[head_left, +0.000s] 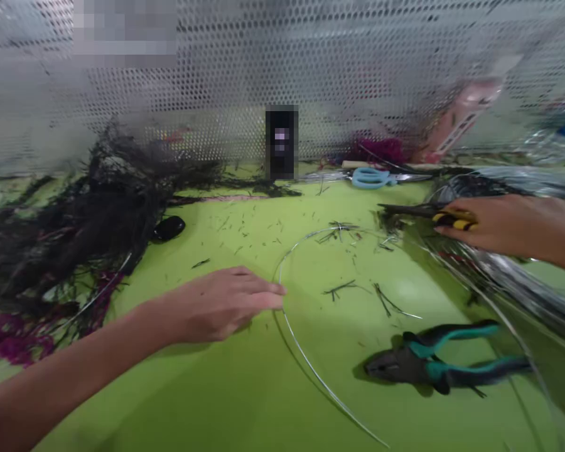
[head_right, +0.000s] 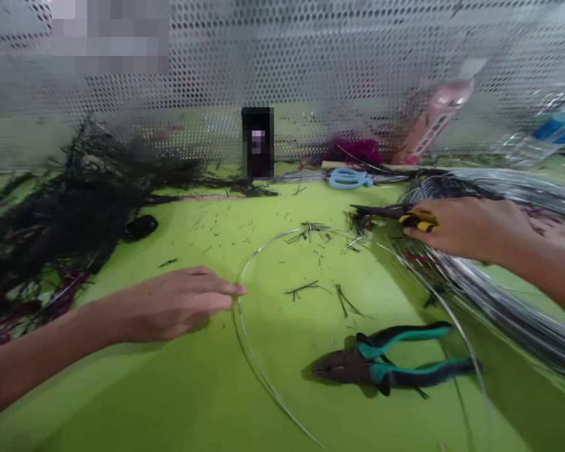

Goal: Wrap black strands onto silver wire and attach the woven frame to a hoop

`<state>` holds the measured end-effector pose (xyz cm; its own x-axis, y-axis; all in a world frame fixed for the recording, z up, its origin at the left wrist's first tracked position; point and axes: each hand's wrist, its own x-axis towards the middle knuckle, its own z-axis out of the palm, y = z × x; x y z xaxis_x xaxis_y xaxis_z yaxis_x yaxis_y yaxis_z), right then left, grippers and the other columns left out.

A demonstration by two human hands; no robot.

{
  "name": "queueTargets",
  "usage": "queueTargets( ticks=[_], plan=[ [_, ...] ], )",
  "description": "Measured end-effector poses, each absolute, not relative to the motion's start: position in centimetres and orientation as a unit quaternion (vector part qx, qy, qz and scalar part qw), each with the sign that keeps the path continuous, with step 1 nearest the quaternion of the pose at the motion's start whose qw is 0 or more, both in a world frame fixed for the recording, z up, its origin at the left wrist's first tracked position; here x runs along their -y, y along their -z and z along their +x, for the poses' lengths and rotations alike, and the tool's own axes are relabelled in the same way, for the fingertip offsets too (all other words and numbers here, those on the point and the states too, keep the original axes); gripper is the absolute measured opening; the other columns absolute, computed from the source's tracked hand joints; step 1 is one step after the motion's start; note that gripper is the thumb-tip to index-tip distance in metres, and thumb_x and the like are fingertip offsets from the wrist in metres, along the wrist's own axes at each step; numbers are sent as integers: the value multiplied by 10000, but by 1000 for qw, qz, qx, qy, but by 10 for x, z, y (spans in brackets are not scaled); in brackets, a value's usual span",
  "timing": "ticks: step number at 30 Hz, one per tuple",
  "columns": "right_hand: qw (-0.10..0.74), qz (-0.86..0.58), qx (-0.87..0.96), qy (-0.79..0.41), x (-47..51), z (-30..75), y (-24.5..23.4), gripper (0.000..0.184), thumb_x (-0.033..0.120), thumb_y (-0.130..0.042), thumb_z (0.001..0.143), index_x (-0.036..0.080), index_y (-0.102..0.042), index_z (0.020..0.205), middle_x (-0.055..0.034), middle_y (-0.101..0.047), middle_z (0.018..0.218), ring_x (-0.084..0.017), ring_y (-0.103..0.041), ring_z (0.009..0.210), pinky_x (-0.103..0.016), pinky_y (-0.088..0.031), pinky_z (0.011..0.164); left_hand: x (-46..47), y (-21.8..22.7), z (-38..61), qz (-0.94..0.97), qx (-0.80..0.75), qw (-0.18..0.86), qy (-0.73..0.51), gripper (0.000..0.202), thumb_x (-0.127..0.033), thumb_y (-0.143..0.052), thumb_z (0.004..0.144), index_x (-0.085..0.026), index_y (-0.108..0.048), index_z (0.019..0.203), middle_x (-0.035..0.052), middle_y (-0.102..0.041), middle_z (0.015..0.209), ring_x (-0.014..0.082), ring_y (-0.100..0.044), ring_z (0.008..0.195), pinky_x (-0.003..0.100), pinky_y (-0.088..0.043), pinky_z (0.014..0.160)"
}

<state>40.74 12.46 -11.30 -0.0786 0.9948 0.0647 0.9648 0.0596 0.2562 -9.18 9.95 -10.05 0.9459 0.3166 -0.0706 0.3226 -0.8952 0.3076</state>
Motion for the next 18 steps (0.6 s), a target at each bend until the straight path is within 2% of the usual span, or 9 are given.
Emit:
queueTargets(
  ticks=[2, 4, 6, 8, 11, 12, 14, 17, 18],
  plan=[
    [67, 679, -725, -96, -114, 390, 111, 555, 626, -394, 1022, 168, -683, 1146, -211, -746, 1099, -291, -680, 838, -392, -310, 641, -105, 102, -88, 978, -146, 151, 4, 537, 49, -384, 938, -195, -577, 1376, 103, -679, 1381, 229, -662, 1225, 393, -517, 1030],
    [68, 681, -725, -76, -107, 376, 105, 575, 624, -387, 1024, 145, -679, 1152, -224, -734, 1107, -319, -684, 898, -405, -334, 665, -109, 102, -84, 981, -126, 147, 1, 492, 5, -370, 985, -187, -574, 1389, 119, -716, 1298, 231, -684, 1164, 378, -546, 978],
    [59, 679, -730, -58, -101, 363, 94, 584, 581, -369, 1040, 99, -681, 1145, -248, -719, 1105, -337, -680, 959, -425, -375, 719, -112, 99, -79, 983, -107, 149, -1, 366, -78, -424, 1024, -165, -627, 1317, 129, -737, 1219, 234, -701, 1108, 362, -565, 940],
    [35, 668, -742, -46, -91, 351, 82, 616, 513, -299, 1074, 27, -641, 1234, -290, -675, 1201, -364, -633, 1126, -448, -411, 858, -112, 92, -74, 984, -94, 154, 2, 262, -132, -494, 1027, -158, -681, 1209, 122, -742, 1173, 223, -711, 1065, 333, -577, 909],
    [-13, 655, -755, -30, -62, 330, 73, 669, 479, -245, 1095, -57, -520, 1386, -347, -569, 1363, -434, -490, 1327, -520, -355, 1065, -103, 75, -72, 982, -100, 161, 14, 211, -141, -536, 1017, -164, -704, 1143, 95, -734, 1151, 193, -722, 999, 293, -580, 854],
    [-21, 647, -762, -11, -50, 322, 73, 664, 481, -249, 1097, -46, -508, 1407, -340, -568, 1372, -439, -497, 1322, -548, -357, 1076, -98, 69, -72, 980, -111, 162, 18, 210, -136, -541, 1015, -166, -703, 1145, 85, -731, 1150, 186, -723, 984, 287, -578, 845],
    [-20, 607, -792, 53, -25, 304, 75, 597, 497, -282, 1099, 64, -545, 1415, -268, -602, 1379, -388, -586, 1245, -532, -460, 990, -84, 59, -72, 976, -142, 161, 27, 203, -126, -552, 1009, -167, -703, 1138, 70, -727, 1148, 181, -725, 947, 290, -571, 830],
    [-12, 512, -843, 163, 6, 269, 75, 496, 529, -311, 1095, 210, -682, 1173, -98, -732, 1097, -229, -696, 926, -374, -538, 796, -61, 48, -70, 968, -195, 155, 36, 185, -143, -569, 996, -165, -702, 1122, 73, -719, 1134, 204, -720, 899, 322, -558, 793],
    [-27, 480, -842, 243, 13, 255, 73, 448, 520, -363, 1086, 213, -681, 1159, -86, -734, 1036, -220, -686, 879, -359, -525, 760, -53, 45, -67, 965, -212, 151, 40, 183, -163, -581, 991, -167, -699, 1130, 80, -713, 1144, 219, -718, 906, 334, -555, 789]
  ],
)
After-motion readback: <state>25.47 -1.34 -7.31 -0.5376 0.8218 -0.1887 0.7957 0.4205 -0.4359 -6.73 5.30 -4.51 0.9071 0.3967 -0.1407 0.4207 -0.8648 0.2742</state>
